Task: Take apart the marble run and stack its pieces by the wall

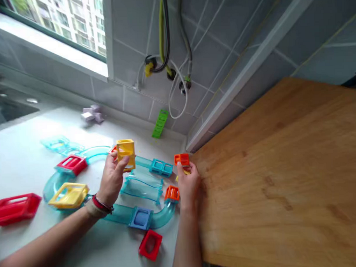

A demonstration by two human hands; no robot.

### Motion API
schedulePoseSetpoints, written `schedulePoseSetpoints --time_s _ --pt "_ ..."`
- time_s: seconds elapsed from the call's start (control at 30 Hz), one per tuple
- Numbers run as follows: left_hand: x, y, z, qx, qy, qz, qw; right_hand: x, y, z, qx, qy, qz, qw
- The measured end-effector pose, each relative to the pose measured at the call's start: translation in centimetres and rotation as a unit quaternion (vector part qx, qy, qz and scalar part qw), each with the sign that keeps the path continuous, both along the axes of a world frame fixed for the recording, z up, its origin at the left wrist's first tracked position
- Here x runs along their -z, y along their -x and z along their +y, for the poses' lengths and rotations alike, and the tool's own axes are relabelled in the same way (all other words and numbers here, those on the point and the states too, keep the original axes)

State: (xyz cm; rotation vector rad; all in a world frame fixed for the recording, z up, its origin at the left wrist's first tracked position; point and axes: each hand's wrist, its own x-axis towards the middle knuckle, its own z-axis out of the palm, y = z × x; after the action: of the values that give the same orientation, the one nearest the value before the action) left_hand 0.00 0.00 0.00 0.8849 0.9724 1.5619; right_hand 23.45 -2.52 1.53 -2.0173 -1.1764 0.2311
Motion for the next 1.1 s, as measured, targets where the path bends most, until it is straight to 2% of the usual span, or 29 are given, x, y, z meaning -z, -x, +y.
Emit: schedulePoseSetpoints --time_s 0.13,0.27,0.37,0.5,0.57,0.6,0.67,0.7,0.77,0.83,0.9,1.0,1.1 --pt "-0.2 -0.5 -0.8 0.092 -0.022 0.018 0.995 0.9 -0.1 0.5 -0.002 0.048 -0.011 0.999" --pt "-1.0 -0.6 -1.4 0.172 -0.024 -0.004 0.985 1.0 -0.5 0.5 0.012 0.082 -0.022 0.996" --pt "-1.3 -0.6 -1.6 0.201 -0.014 -0.010 0.979 0.9 -0.6 0.3 0.015 0.102 -0.016 0.995" --pt "-1.4 -0.5 -1.6 0.207 0.015 0.024 0.978 0.4 -0.5 0.0 0.014 0.109 0.003 0.994" --pt "-1.4 -0.5 -1.6 0.207 0.029 0.056 0.976 -0.2 -0.2 -0.2 0.017 0.081 0.015 0.996" --pt "-1.5 -0.5 -1.6 0.208 0.031 0.071 0.975 -0.5 -0.1 -0.2 0.015 0.043 0.031 0.998" --pt "-1.6 -0.5 -1.8 0.215 0.024 0.096 0.972 -1.2 0.5 -0.3 -0.009 -0.083 0.107 0.991" --pt "-1.7 -0.5 -1.9 0.223 0.016 0.108 0.969 -1.5 0.9 -0.3 -0.032 -0.146 0.172 0.974" --pt "-1.8 -0.6 -2.2 0.248 -0.001 0.136 0.959 -1.8 1.8 -0.3 -0.083 -0.224 0.325 0.915" --pt "-1.9 -0.7 -2.5 0.286 -0.013 0.161 0.945 -1.8 2.9 -0.2 -0.119 -0.239 0.454 0.850" --pt "-2.0 -0.9 -2.8 0.323 -0.020 0.176 0.929 -1.7 3.9 -0.2 -0.141 -0.243 0.531 0.799" --pt "-2.2 -1.1 -3.1 0.351 -0.026 0.194 0.916 -1.5 5.0 -0.4 -0.195 -0.246 0.583 0.749" --pt "-2.4 -1.2 -3.2 0.338 -0.033 0.218 0.915 -1.3 5.7 -0.9 -0.257 -0.224 0.589 0.733"
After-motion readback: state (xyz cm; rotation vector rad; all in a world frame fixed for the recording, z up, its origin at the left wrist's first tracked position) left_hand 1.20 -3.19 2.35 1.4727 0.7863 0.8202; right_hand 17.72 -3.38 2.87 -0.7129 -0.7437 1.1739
